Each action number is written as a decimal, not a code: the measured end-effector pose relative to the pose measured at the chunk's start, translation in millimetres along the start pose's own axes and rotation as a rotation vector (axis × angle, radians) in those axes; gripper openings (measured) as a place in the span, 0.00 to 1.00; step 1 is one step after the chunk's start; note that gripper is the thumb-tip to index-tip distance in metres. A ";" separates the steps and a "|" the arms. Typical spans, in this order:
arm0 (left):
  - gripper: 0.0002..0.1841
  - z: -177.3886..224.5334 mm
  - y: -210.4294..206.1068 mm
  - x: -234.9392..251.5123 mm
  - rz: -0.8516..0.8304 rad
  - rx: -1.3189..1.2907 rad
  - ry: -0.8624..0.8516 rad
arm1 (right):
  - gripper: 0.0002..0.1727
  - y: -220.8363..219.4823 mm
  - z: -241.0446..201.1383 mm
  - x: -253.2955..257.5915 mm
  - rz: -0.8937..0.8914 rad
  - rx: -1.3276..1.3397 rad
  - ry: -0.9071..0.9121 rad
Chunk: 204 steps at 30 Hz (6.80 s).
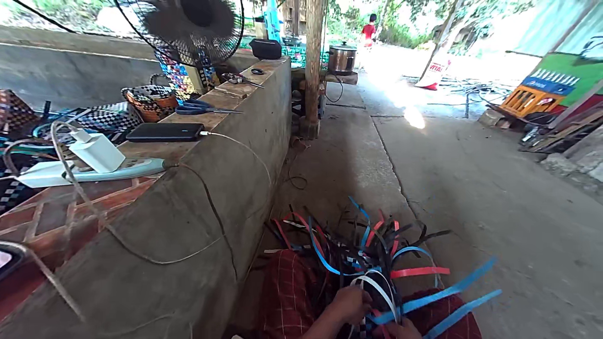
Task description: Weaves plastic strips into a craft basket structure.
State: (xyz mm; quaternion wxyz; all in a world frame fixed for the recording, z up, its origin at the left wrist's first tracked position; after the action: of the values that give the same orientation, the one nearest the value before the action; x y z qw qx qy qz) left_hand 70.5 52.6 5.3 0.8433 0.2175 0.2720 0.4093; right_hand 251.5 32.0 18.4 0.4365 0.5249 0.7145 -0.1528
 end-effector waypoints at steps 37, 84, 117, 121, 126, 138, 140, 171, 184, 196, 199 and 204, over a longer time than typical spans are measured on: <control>0.27 -9.7 -16.8 18.3 0.100 -0.212 0.179 | 0.17 22.9 3.9 12.6 0.103 -0.090 0.042; 0.29 -7.7 -14.6 15.6 0.176 -0.231 0.287 | 0.17 38.4 -84.6 28.8 -0.075 -0.669 0.528; 0.24 31.3 21.6 -90.9 0.456 -0.262 0.016 | 0.17 -23.4 -97.0 31.6 -0.104 -0.891 0.807; 0.43 34.1 35.3 -149.1 0.530 -0.595 -0.415 | 0.15 -28.0 -84.2 55.9 -0.050 -1.003 0.688; 0.37 16.2 66.2 -188.3 1.052 -0.679 -0.371 | 0.12 -33.7 -74.0 73.3 0.043 -0.979 0.717; 0.26 -15.9 20.6 -52.1 0.293 0.077 0.377 | 0.11 -27.7 -65.7 48.1 0.131 -0.828 0.772; 0.24 -29.0 21.9 -56.3 0.296 0.061 0.349 | 0.13 -27.1 -69.6 39.0 0.176 -0.661 0.873; 0.10 -21.4 18.9 -87.3 0.408 -0.131 0.173 | 0.10 -72.2 -66.6 15.9 -0.141 -0.775 0.664; 0.15 -19.7 28.3 -65.0 0.457 0.519 0.174 | 0.07 -64.0 -68.6 28.2 -0.021 -0.709 0.605; 0.12 -8.7 -1.2 -46.6 0.669 -0.233 0.208 | 0.13 -43.8 -62.1 43.5 -0.009 -0.223 0.547; 0.12 -13.6 -8.7 -46.0 0.748 -0.228 0.133 | 0.21 -36.7 -61.8 42.7 -0.131 -0.053 0.384; 0.13 -27.0 -11.9 -46.3 0.831 -0.260 -0.009 | 0.12 -37.6 -39.5 33.1 -0.069 -0.057 0.635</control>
State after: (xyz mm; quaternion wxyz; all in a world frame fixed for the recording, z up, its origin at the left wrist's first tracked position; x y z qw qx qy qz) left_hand 36.1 12.3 -9.2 0.6285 0.2022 0.1041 0.7438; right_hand 197.8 64.0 6.0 0.2009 0.5095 0.8364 0.0240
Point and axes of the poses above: each hand's wrist, its own x-axis towards the middle knuckle, its own y-axis out of the back of the hand, z = x × y, the point moved 2 cm from there along x, towards the middle knuckle, and after that the axes turned 14 degrees about -y, right-handed, at the moved point
